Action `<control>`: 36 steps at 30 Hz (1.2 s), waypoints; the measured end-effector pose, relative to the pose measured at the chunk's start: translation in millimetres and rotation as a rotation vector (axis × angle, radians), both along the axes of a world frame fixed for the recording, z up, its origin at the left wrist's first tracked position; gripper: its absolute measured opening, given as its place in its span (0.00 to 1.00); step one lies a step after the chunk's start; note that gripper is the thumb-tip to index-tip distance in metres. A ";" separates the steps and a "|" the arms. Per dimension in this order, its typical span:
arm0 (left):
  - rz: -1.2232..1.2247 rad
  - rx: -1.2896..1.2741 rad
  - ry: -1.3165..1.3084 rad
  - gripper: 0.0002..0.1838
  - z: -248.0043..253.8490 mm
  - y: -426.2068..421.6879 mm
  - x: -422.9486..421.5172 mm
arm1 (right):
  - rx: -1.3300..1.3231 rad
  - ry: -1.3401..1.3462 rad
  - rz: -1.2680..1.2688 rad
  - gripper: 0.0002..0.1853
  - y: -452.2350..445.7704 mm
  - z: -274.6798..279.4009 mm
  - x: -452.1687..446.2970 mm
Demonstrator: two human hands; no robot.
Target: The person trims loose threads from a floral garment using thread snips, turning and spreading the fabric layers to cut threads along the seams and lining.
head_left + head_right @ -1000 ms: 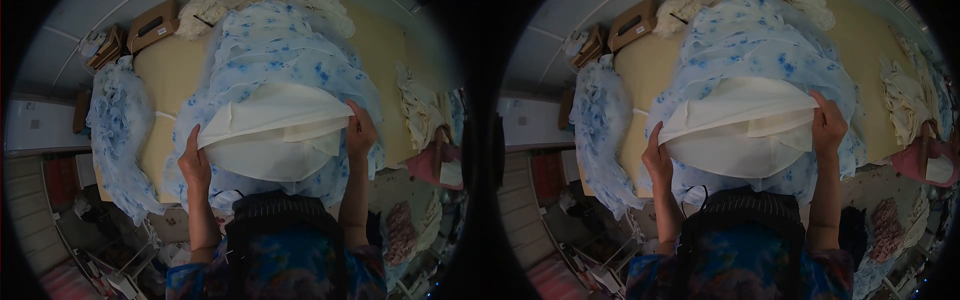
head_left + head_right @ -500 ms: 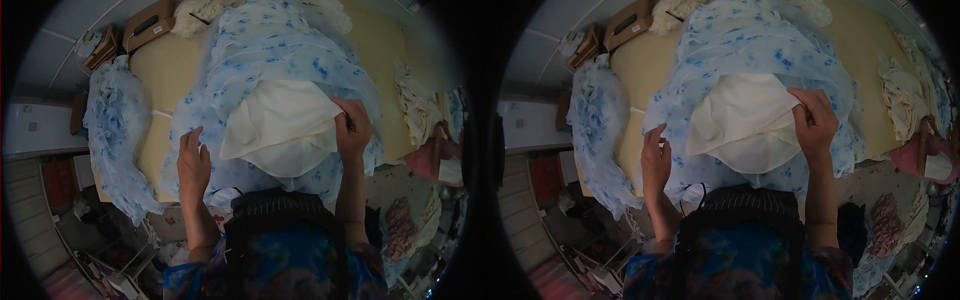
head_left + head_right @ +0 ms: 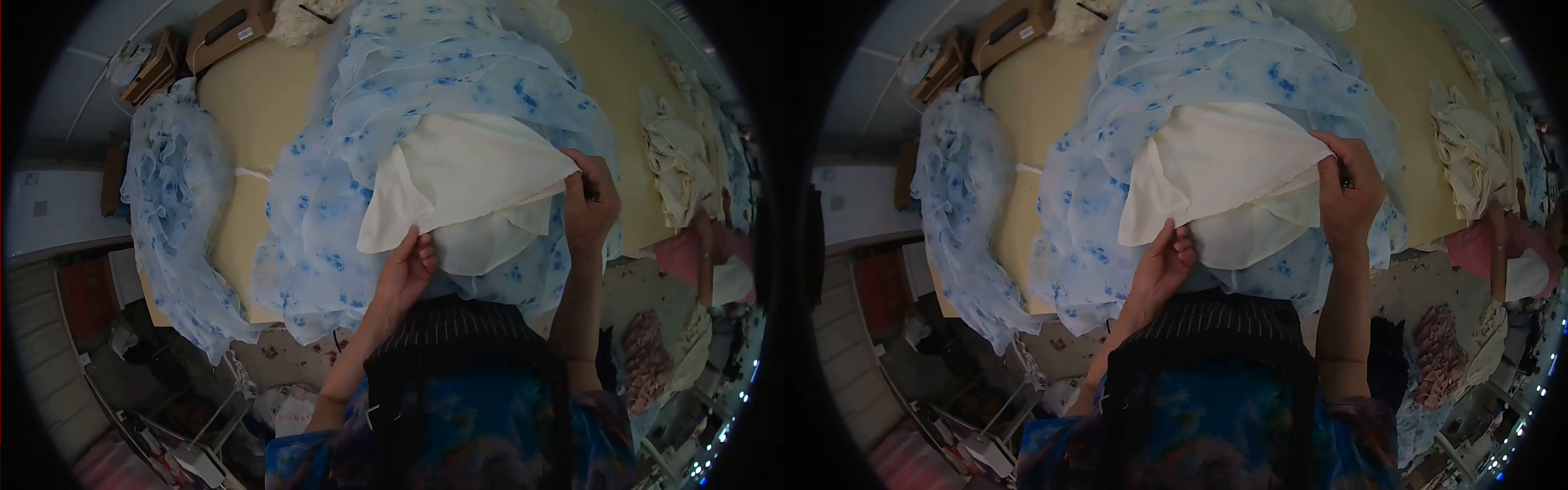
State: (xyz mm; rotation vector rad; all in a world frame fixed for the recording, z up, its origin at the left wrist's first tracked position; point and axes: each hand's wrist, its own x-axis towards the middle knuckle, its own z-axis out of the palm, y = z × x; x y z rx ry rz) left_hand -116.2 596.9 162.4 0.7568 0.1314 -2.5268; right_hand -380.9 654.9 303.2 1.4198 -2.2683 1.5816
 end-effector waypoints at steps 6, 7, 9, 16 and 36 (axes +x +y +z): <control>0.129 -0.566 -0.628 0.09 70.3 -7.4 0.8 | 0.461 0.121 -0.103 0.10 33.5 -19.7 -24.0; 0.144 -0.649 -0.676 0.08 79.9 -7.6 1.7 | 0.409 0.153 -0.082 0.11 34.3 -21.1 -22.7; 0.082 -0.745 -0.654 0.09 91.6 -7.1 2.3 | 0.302 0.218 -0.027 0.12 29.6 -15.5 -13.5; -0.016 -0.827 -0.585 0.10 111.6 -4.3 -2.6 | 0.444 -0.163 0.500 0.10 13.5 11.5 65.2; -0.020 -0.980 -0.682 0.09 112.0 -10.9 0.6 | 0.276 0.088 0.661 0.12 -24.7 -18.7 80.6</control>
